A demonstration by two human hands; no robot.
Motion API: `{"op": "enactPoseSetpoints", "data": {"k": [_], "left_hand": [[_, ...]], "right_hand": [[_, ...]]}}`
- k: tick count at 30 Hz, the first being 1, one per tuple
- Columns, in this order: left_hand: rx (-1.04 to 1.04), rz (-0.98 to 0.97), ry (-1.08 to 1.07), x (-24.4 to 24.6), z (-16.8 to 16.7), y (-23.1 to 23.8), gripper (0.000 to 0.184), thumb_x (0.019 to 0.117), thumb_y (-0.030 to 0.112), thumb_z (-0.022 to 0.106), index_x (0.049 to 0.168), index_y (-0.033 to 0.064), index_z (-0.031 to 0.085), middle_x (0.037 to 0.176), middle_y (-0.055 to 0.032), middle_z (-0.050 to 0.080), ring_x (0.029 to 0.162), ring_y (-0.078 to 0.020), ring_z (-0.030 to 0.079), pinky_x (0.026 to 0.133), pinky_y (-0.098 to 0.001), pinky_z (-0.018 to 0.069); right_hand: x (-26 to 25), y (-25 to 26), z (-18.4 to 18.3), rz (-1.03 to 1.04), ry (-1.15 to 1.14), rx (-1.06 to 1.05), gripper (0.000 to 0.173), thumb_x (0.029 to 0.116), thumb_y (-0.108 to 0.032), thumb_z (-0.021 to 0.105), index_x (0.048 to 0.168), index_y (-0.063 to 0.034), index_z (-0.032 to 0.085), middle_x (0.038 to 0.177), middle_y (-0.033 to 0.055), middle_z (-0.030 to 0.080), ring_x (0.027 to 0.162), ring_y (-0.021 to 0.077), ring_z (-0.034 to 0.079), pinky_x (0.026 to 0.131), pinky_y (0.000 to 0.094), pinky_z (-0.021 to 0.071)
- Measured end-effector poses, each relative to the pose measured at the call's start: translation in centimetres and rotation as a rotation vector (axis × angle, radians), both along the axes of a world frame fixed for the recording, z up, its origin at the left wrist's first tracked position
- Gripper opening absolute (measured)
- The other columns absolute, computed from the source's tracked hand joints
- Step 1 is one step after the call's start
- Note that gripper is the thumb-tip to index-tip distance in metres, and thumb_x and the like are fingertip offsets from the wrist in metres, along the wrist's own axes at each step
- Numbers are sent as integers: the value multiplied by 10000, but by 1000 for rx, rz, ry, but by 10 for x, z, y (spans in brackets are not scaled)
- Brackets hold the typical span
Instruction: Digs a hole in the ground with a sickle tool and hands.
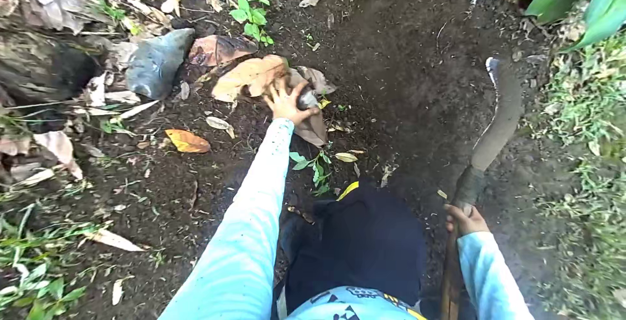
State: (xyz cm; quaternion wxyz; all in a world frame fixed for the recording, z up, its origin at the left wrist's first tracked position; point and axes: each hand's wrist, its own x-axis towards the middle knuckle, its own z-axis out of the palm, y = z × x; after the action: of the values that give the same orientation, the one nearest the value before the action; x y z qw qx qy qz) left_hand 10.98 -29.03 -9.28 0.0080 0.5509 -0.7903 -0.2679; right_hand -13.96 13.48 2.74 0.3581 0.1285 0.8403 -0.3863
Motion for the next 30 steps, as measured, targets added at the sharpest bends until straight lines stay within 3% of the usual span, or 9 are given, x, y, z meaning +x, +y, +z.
{"op": "enactPoseSetpoints", "data": {"k": [8, 12, 16, 20, 23, 24, 26, 28, 30], "left_hand": [[154, -382, 33, -132, 9, 97, 953, 650, 686, 840, 1503, 493, 463, 1694, -150, 238, 1538, -536, 96, 1098, -852, 106], [174, -773, 51, -168, 16, 164, 680, 762, 309, 898, 1390, 318, 638, 1657, -123, 334, 1491, -530, 243, 1075, -808, 255], [192, -993, -20, -156, 21, 159, 595, 860, 38, 775, 1391, 269, 640, 1600, -162, 411, 1357, -554, 420, 999, -729, 413], [185, -864, -138, -55, 54, 67, 395, 989, 86, 643, 1352, 235, 683, 1505, -182, 526, 1372, -508, 452, 1067, -709, 374], [-222, -364, -250, 109, 120, -69, 306, 994, 334, 636, 1198, 121, 718, 1221, -222, 693, 1184, -477, 626, 951, -741, 458], [-407, -193, -328, 179, 150, -111, 338, 982, 322, 641, 1217, 86, 694, 1263, -271, 655, 1213, -525, 586, 968, -776, 415], [-582, 108, -414, 308, 207, -166, 378, 1001, 133, 588, 1352, -4, 581, 1537, -341, 403, 1429, -619, 296, 1127, -812, 190], [-610, 258, -478, 361, 227, -164, 402, 992, 60, 574, 1392, 18, 559, 1617, -311, 302, 1471, -633, 182, 1120, -836, 119], [-464, 253, -457, 317, 232, -107, 463, 928, 43, 679, 1379, -4, 583, 1561, -367, 351, 1416, -693, 227, 1033, -919, 124]], "right_hand": [[4, -17, 0, -19, -47, -43, 191, 1019, -4, 582, 1158, -37, 455, 610, -7, 487, 403, 49, 482, 389, 193, 461], [5, -28, 9, 3, -22, -76, 213, 1016, -2, 581, 1180, -31, 450, 616, -4, 489, 402, 52, 475, 389, 194, 457], [5, -35, 18, 18, -5, -144, 226, 1011, 7, 583, 1193, -23, 453, 633, 2, 502, 416, 55, 485, 400, 192, 459], [-1, -32, 19, 18, 20, -196, 231, 1008, 14, 579, 1192, -25, 445, 629, 0, 501, 413, 57, 491, 399, 200, 471], [-6, -33, 13, 16, 26, -222, 234, 1007, 4, 588, 1190, -30, 446, 630, -7, 502, 411, 47, 487, 398, 195, 473], [-6, -33, 10, 13, 24, -225, 231, 1009, 0, 585, 1189, -34, 446, 626, -12, 498, 412, 42, 485, 397, 192, 471], [-5, -37, 4, 10, 23, -223, 232, 1009, -8, 592, 1189, -37, 448, 627, -15, 489, 413, 38, 475, 397, 189, 461], [-6, -40, 0, 21, 12, -198, 240, 1009, -13, 594, 1199, -35, 449, 651, -11, 489, 422, 38, 473, 406, 186, 458], [-6, -47, -3, 39, -4, -161, 249, 1018, -17, 586, 1221, -32, 443, 667, -7, 485, 425, 37, 466, 408, 185, 452]]}}
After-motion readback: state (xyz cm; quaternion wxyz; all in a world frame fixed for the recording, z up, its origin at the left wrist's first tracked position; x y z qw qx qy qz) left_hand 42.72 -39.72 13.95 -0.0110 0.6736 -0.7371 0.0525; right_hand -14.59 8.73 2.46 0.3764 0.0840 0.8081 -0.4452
